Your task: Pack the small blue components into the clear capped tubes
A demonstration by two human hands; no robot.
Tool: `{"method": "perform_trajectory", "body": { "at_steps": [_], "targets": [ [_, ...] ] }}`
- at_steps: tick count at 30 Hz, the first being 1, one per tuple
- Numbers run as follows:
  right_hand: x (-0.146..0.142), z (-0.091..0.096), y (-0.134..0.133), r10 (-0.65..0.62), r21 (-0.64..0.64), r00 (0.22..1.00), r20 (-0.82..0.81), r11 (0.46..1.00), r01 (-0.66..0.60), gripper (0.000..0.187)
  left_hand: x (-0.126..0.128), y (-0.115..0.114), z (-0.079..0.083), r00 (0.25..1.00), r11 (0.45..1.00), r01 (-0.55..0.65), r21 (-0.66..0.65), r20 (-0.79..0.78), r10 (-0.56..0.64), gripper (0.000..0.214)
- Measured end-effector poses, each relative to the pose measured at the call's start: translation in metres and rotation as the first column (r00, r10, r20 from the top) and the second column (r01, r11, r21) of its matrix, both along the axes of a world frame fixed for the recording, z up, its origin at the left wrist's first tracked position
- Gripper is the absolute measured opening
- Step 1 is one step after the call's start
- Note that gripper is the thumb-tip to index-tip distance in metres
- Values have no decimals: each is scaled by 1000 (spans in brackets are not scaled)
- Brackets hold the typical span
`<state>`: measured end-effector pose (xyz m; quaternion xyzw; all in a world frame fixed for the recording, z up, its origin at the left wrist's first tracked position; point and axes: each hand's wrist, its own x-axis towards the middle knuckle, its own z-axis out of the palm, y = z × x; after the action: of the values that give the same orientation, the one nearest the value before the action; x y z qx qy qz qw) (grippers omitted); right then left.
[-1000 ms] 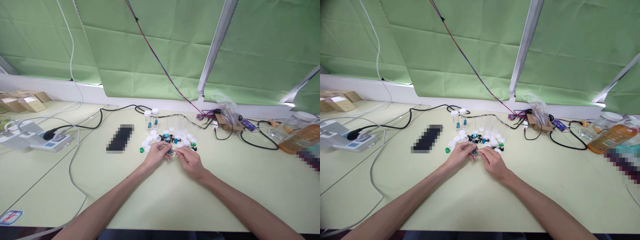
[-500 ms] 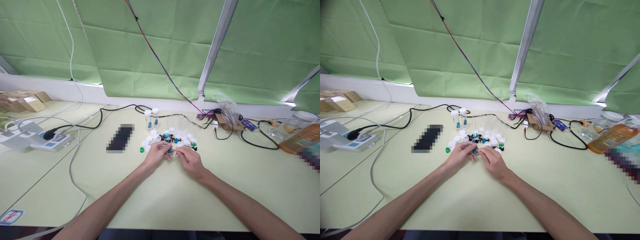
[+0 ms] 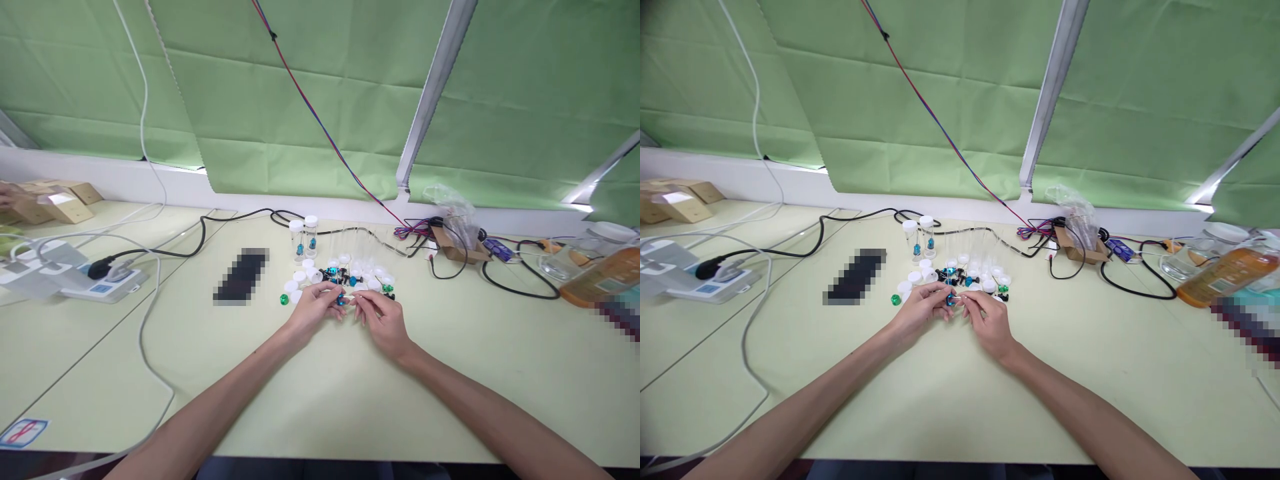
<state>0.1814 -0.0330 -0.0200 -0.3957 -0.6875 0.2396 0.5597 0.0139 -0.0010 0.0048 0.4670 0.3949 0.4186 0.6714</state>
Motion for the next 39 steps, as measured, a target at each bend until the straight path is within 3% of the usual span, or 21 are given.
{"method": "perform_trajectory", "body": {
  "at_steps": [11,39],
  "targets": [
    [-1,-1,0,18,-56,997,-72,998,-22,18,-1,1,-3,999,1000,26,0,35,-26,30],
    [1,-3,1,28,-25,1000,-12,999,-28,20,-1,0,-6,990,996,79,-32,116,-75,24]
  ]
}}
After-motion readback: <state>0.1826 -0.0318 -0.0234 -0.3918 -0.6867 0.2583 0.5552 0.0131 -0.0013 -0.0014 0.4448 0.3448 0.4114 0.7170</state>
